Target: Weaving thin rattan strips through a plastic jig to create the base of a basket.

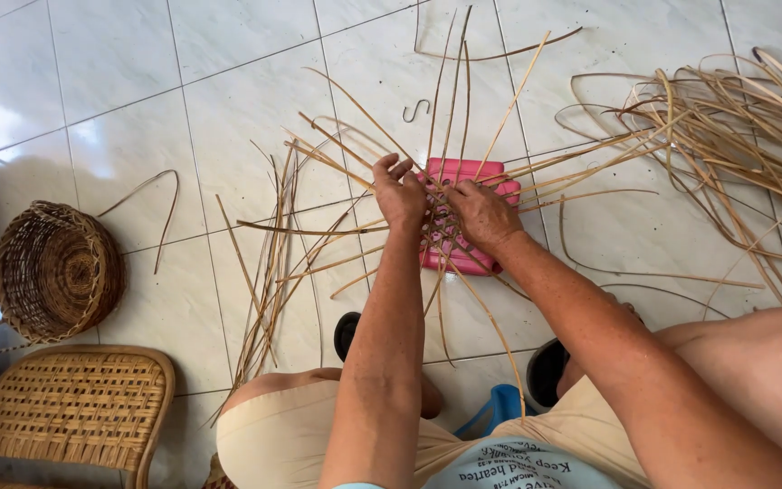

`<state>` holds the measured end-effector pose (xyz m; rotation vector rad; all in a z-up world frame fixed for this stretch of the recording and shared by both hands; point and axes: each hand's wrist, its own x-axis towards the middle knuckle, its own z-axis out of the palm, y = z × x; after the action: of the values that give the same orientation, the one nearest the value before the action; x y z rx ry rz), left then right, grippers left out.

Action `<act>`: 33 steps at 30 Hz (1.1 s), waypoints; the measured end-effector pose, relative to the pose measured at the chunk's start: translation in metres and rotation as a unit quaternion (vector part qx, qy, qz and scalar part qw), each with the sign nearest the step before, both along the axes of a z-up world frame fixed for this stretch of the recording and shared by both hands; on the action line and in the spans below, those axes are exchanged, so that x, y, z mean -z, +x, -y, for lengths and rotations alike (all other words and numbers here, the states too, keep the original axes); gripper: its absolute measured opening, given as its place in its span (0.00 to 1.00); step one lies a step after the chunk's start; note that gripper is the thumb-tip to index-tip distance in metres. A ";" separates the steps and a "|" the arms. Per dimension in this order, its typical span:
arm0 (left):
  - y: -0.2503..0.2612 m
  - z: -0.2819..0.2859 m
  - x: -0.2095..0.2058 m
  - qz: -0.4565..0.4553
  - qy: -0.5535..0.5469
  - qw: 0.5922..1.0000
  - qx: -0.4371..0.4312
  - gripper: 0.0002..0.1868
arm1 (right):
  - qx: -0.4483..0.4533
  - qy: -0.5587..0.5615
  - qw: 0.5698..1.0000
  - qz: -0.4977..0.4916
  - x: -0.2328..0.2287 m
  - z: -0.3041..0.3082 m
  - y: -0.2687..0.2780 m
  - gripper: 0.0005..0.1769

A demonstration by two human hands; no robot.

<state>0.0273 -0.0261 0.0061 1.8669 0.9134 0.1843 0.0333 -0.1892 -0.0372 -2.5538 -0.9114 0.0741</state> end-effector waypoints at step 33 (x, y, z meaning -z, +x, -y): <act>0.021 0.004 -0.002 0.003 0.071 0.985 0.155 0.10 | 0.000 0.006 1.000 -0.004 -0.003 -0.001 -0.002 0.18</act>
<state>0.0486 -0.0301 0.0079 2.1124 0.6072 0.0637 0.0312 -0.1883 -0.0345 -2.5401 -0.9067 0.0790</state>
